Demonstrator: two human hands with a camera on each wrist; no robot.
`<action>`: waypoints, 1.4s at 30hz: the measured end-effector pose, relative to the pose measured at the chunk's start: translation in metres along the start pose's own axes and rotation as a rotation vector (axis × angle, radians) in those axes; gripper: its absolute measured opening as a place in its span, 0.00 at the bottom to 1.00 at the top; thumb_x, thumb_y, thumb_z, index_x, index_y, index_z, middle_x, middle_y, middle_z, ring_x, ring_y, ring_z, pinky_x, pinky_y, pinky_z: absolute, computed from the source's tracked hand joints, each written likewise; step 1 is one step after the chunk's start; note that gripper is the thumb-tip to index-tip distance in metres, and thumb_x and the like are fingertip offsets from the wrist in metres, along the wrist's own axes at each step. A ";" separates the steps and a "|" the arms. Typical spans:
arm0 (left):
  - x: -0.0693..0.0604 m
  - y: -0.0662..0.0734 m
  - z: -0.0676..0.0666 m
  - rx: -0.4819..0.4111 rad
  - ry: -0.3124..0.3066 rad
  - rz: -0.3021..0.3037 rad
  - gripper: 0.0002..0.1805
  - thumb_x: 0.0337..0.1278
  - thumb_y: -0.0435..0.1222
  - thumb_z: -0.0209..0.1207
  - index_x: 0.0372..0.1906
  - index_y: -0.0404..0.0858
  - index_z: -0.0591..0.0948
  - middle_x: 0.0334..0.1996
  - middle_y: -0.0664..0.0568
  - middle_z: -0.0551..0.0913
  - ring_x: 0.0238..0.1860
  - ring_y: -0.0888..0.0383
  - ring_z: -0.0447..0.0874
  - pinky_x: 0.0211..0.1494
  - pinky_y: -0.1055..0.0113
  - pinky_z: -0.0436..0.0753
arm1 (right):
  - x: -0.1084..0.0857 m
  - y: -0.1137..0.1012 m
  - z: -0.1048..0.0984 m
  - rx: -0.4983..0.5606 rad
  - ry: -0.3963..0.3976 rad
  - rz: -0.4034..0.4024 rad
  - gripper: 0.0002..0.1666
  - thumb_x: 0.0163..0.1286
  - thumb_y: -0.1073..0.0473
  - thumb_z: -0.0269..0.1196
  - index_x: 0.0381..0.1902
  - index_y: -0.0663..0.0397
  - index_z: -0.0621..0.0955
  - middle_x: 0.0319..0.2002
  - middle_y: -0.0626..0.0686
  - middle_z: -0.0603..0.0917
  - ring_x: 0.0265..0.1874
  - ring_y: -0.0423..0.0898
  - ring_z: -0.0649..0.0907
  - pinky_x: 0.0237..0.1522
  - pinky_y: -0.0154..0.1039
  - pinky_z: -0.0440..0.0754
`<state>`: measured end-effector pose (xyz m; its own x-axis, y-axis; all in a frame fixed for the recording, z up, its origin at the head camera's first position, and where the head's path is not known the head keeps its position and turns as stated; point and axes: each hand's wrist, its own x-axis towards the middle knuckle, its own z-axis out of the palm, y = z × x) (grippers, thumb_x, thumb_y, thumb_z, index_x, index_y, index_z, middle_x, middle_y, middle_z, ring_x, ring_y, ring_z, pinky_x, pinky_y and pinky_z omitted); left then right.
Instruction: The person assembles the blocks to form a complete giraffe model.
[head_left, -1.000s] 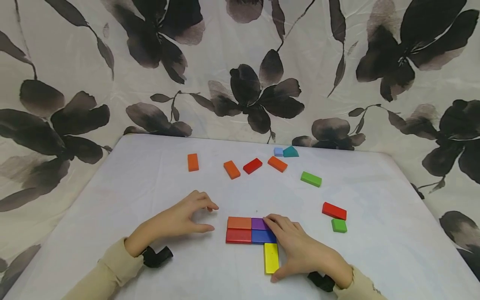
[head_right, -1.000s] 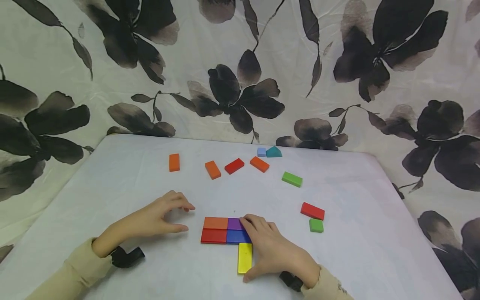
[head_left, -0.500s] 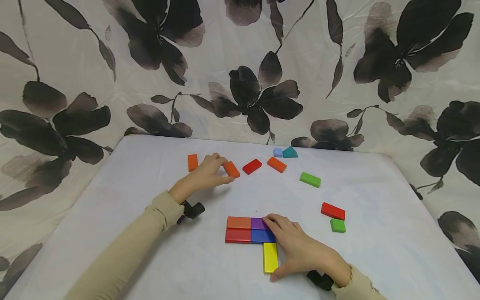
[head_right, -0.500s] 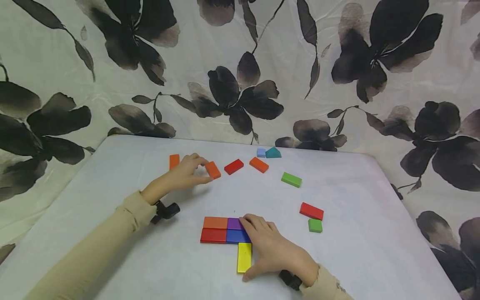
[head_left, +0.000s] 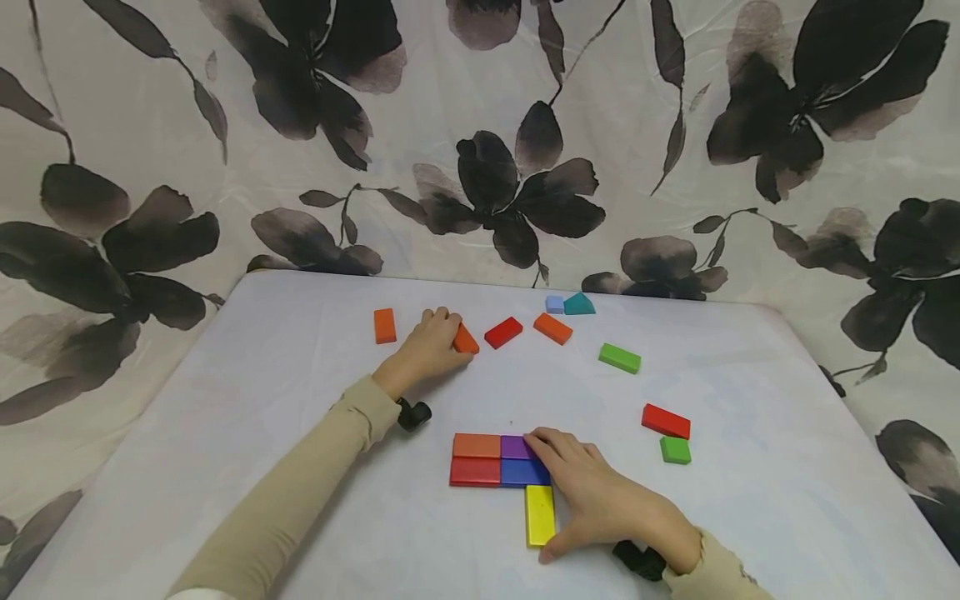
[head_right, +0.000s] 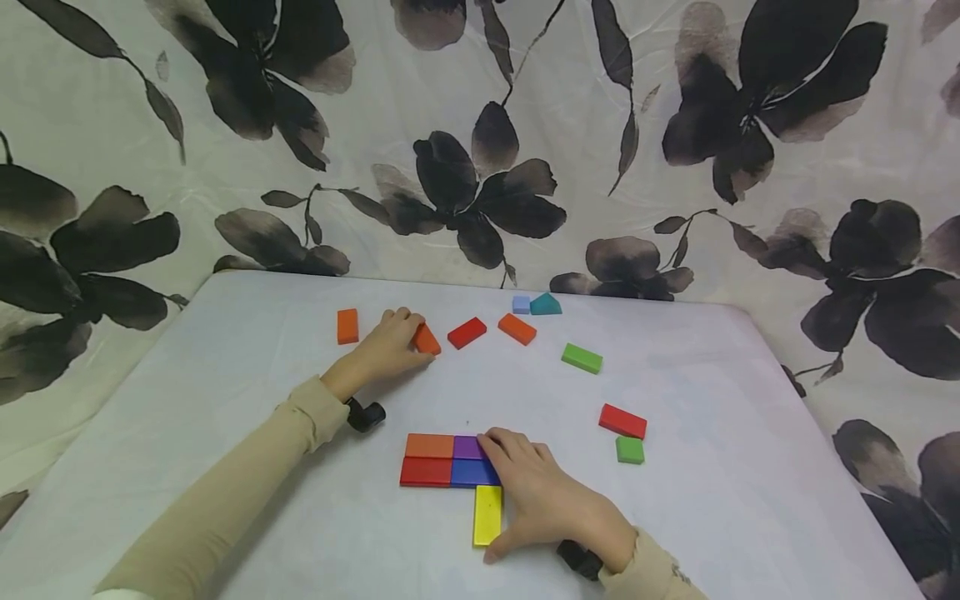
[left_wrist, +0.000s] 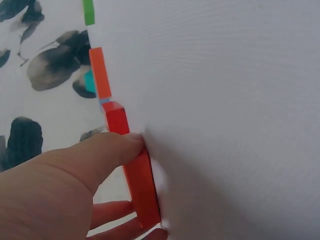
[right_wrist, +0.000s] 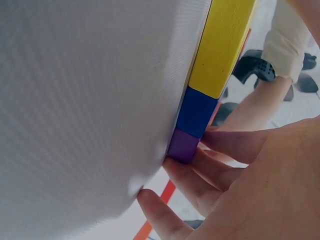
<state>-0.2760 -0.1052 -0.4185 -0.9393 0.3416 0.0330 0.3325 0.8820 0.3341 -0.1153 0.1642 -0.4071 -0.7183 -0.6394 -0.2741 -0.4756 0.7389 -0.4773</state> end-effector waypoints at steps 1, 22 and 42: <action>0.000 -0.001 0.000 -0.009 0.006 0.002 0.28 0.57 0.44 0.66 0.53 0.27 0.76 0.45 0.40 0.74 0.49 0.44 0.69 0.48 0.54 0.76 | 0.000 0.000 0.000 0.001 0.000 0.000 0.73 0.42 0.28 0.76 0.78 0.52 0.56 0.75 0.54 0.56 0.72 0.52 0.58 0.68 0.62 0.59; -0.106 0.025 -0.076 -0.237 0.094 0.240 0.34 0.49 0.39 0.74 0.62 0.31 0.78 0.49 0.46 0.77 0.49 0.51 0.76 0.51 0.55 0.82 | -0.001 0.000 0.001 -0.010 -0.007 0.009 0.74 0.41 0.27 0.76 0.78 0.51 0.56 0.76 0.54 0.56 0.72 0.52 0.58 0.68 0.63 0.59; -0.215 0.048 -0.005 -0.344 -0.035 0.399 0.31 0.36 0.38 0.78 0.52 0.37 0.81 0.49 0.63 0.68 0.52 0.64 0.64 0.53 0.71 0.77 | 0.000 0.000 0.001 -0.009 -0.006 0.007 0.74 0.41 0.28 0.76 0.78 0.50 0.55 0.76 0.53 0.56 0.72 0.52 0.57 0.68 0.64 0.58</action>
<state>-0.0583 -0.1376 -0.4050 -0.7400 0.6447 0.1917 0.6112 0.5256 0.5918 -0.1148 0.1635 -0.4083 -0.7187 -0.6352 -0.2828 -0.4747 0.7454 -0.4680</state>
